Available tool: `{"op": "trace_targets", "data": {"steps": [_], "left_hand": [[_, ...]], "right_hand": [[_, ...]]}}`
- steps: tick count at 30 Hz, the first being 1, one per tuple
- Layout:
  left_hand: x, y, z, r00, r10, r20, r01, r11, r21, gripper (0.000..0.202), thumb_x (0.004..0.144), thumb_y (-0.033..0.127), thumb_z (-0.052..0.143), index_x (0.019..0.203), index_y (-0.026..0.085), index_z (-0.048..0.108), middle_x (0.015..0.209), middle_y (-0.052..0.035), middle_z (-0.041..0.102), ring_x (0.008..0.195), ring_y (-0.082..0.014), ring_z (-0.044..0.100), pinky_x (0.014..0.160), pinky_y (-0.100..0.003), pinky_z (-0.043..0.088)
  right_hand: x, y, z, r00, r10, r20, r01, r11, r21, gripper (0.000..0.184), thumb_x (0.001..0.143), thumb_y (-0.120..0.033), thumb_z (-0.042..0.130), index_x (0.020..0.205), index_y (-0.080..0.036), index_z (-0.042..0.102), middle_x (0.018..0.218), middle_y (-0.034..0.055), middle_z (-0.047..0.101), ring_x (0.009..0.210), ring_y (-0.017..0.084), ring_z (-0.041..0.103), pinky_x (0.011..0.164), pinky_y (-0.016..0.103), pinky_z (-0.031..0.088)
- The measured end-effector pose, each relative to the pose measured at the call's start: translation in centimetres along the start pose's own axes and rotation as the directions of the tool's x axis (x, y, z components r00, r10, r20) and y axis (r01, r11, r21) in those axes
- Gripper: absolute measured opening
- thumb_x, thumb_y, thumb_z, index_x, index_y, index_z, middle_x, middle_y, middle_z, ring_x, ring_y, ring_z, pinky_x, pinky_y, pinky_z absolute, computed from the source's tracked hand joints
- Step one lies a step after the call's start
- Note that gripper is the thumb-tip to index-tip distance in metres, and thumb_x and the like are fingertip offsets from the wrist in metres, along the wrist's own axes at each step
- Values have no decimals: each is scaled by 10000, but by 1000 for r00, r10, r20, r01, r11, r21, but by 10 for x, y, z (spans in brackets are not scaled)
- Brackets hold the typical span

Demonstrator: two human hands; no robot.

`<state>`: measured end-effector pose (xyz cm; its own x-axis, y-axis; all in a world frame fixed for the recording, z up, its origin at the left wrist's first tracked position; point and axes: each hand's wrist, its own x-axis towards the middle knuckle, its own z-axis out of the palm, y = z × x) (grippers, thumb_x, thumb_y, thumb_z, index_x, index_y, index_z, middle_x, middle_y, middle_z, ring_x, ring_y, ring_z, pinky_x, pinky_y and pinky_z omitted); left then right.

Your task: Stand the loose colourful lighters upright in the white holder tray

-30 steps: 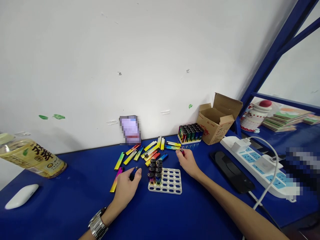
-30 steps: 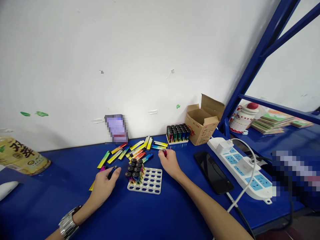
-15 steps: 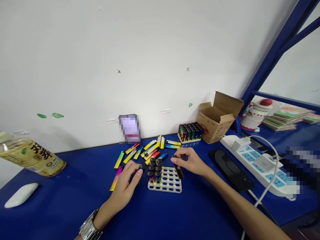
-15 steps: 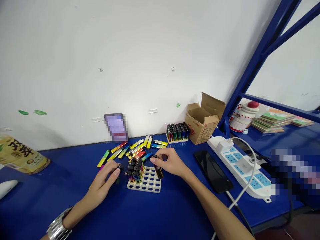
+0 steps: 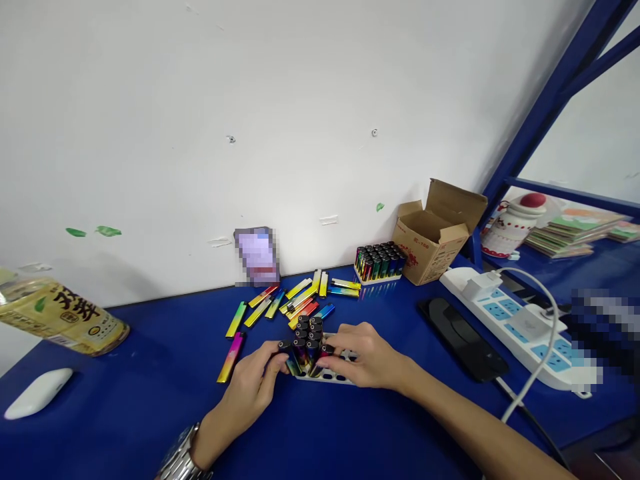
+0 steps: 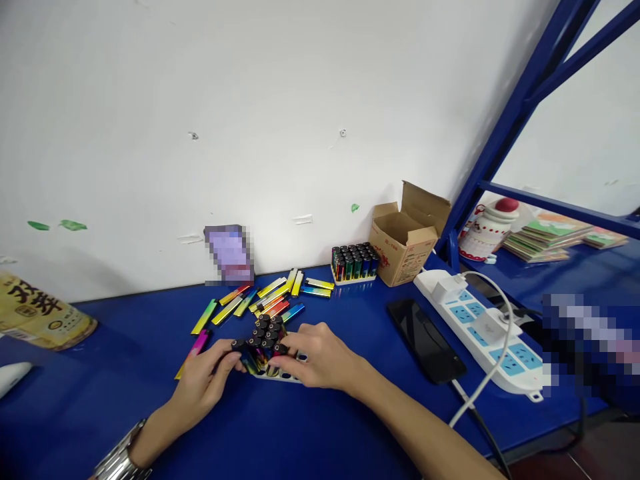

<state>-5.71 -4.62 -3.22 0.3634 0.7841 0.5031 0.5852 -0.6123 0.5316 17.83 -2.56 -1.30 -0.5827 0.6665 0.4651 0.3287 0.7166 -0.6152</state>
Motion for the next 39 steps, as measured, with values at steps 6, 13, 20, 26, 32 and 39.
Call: {"op": "trace_targets", "data": {"steps": [6,13,20,26,32,39], "left_hand": [[8,12,-2,962,270,40,-273,951,147,168,927,102,369,869,187,501,652,12,521,548,-99,495,521,-192,403],[11,13,0,951,302,72,-310,939,151,209,932,113,372,761,192,460,625,21,495,547,-101,459,507,-193,383],[15,-3,-12,965,252,73,-256,849,462,311,935,161,332,693,170,526,589,-19,553,550,-145,499,603,-285,392],[15,-5,-21,941,-323,-100,214,341,915,364,910,330,335,778,121,602,662,-109,601,573,-263,593,552,-347,377],[9,-11,-7,943,-330,54,111,462,880,304,898,210,320,850,125,608,785,-129,608,705,-262,616,613,-348,435],[4,-27,7,995,-97,5,70,755,652,247,918,251,305,877,168,534,780,-95,591,728,-240,610,647,-355,480]], "right_hand": [[-1,-3,2,985,-166,54,174,948,-265,291,940,-368,488,785,-148,599,630,26,618,554,124,525,599,257,374],[1,-5,10,983,-158,95,182,910,-372,385,949,-426,444,718,-157,594,667,28,632,622,137,563,614,266,335],[2,13,-6,999,26,36,-13,947,-320,554,1015,-301,154,708,-156,592,595,24,555,576,136,471,655,291,331],[6,28,-6,960,280,32,-225,830,-511,408,990,-365,272,1314,-244,488,875,75,535,838,210,470,764,330,360],[9,28,-5,896,443,21,-359,754,-551,389,996,-386,230,1097,-254,582,847,59,518,839,202,476,750,310,360],[7,34,-7,841,513,-173,-499,612,-614,282,940,-414,401,1013,-214,586,937,108,540,854,240,504,731,349,380]]}}
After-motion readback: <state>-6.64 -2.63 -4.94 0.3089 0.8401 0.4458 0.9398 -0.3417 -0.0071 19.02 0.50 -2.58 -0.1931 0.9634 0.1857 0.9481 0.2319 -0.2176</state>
